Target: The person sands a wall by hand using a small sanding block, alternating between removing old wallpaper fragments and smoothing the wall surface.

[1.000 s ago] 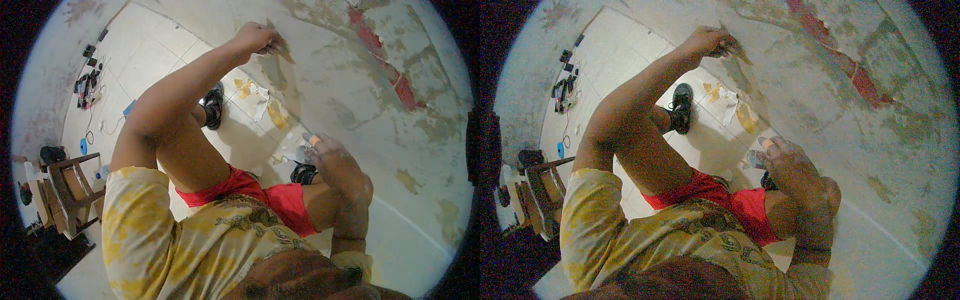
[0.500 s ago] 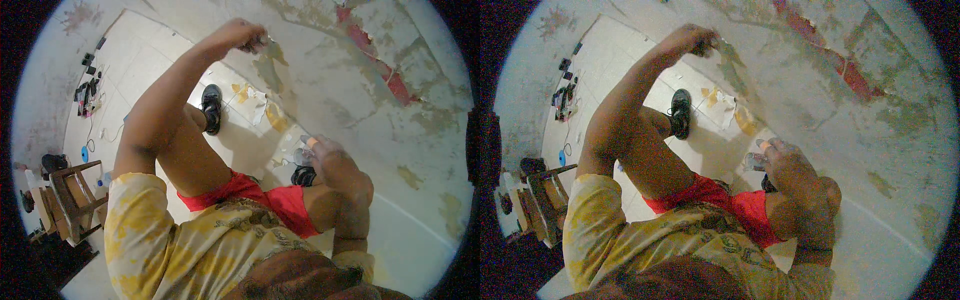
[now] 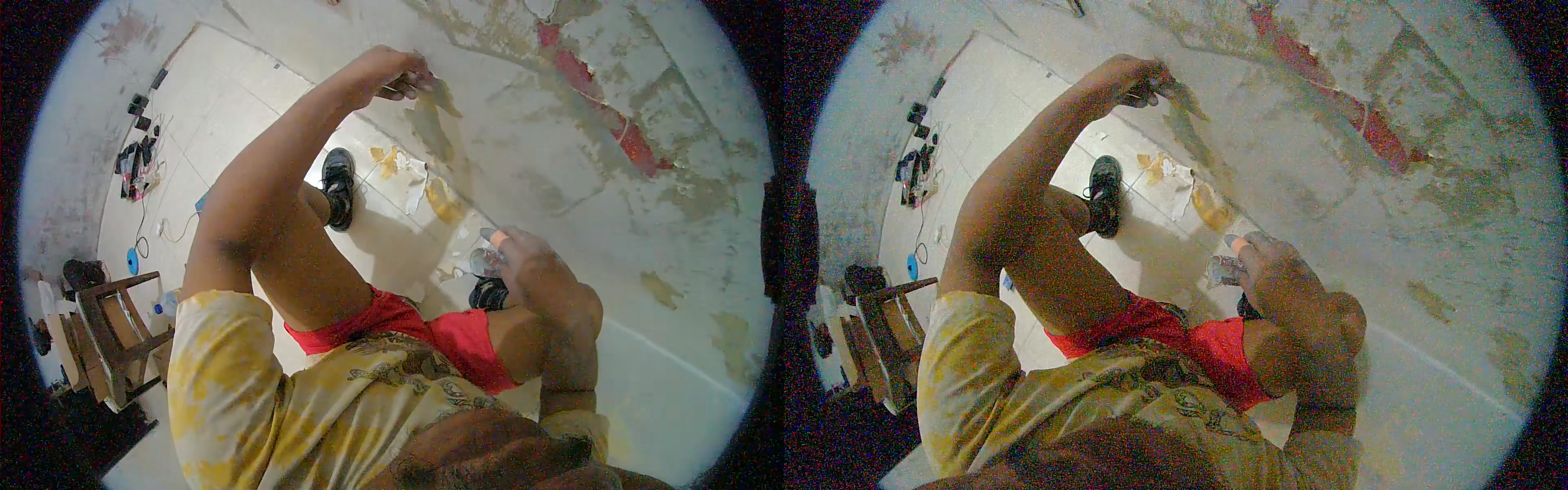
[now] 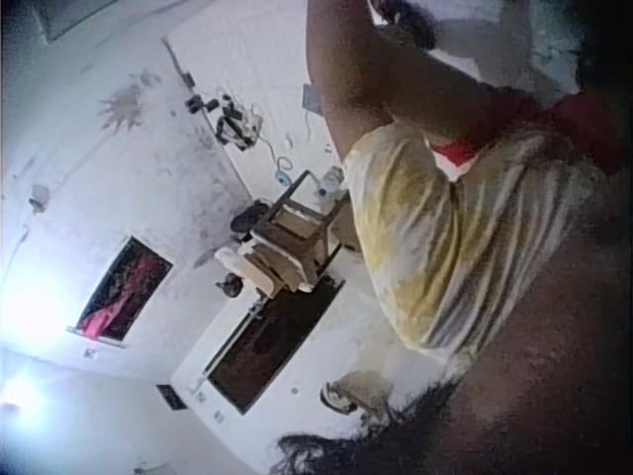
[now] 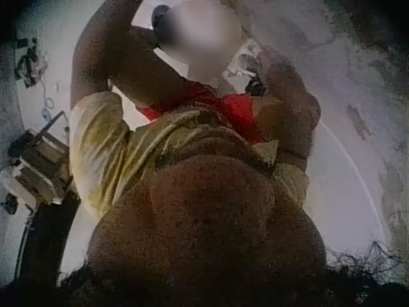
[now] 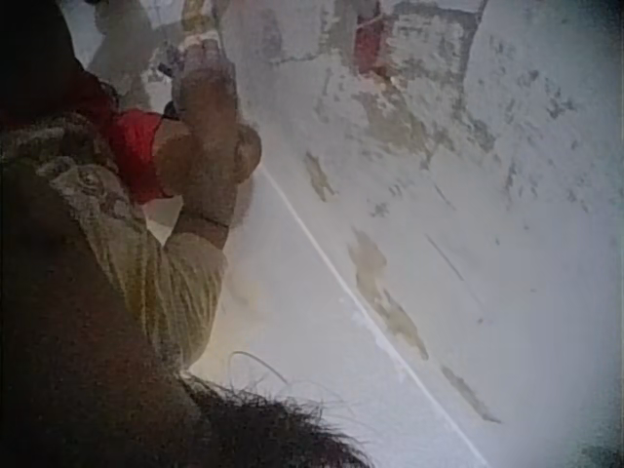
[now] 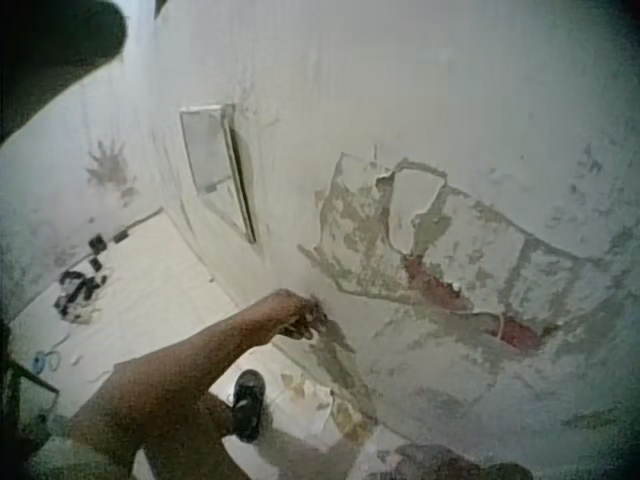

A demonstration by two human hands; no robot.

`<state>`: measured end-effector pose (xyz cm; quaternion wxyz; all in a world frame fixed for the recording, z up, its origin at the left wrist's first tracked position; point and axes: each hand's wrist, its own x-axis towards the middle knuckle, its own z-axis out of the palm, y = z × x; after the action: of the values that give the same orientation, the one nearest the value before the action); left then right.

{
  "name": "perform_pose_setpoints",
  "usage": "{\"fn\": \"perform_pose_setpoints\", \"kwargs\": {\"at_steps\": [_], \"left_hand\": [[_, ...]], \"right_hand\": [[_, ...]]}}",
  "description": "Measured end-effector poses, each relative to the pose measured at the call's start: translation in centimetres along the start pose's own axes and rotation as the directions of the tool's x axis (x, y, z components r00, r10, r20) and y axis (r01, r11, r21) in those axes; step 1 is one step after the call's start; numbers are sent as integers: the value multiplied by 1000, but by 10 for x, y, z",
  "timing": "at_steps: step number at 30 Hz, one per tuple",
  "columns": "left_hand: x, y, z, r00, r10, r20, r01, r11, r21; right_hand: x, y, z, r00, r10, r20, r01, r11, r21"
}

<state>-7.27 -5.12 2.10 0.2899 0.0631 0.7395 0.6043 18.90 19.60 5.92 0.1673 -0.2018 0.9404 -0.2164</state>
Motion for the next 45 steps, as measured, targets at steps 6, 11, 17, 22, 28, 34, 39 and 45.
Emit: {"fn": "perform_pose_setpoints", "kwargs": {"at_steps": [6,11,17,22,28,34,39,45], "left_hand": [[-2,3,2,990,128,-64,-121,988,93],[-2,3,-2,986,151,-72,-147,987,64],[-10,13,-4,938,323,-127,-333,941,-68],[-16,12,-8,953,279,-117,-288,955,-68],[8,-10,-9,998,47,28,-51,984,171],[-5,10,-7,964,264,-10,-262,961,91],[-2,9,-28,895,428,-127,-439,894,-84],[23,-33,-26,999,-16,38,3,950,314]], "right_hand": [[-3,4,6,999,36,36,-35,999,-25],[-1,1,3,1000,15,23,-15,1000,-28],[0,1,5,998,62,30,-62,998,2],[0,4,10,999,41,-11,-41,998,-38],[1,2,6,999,33,34,-33,999,4],[-1,10,13,999,24,33,-23,999,-30],[3,0,7,992,109,70,-108,994,-20],[4,1,4,986,130,107,-127,991,-29]]}}
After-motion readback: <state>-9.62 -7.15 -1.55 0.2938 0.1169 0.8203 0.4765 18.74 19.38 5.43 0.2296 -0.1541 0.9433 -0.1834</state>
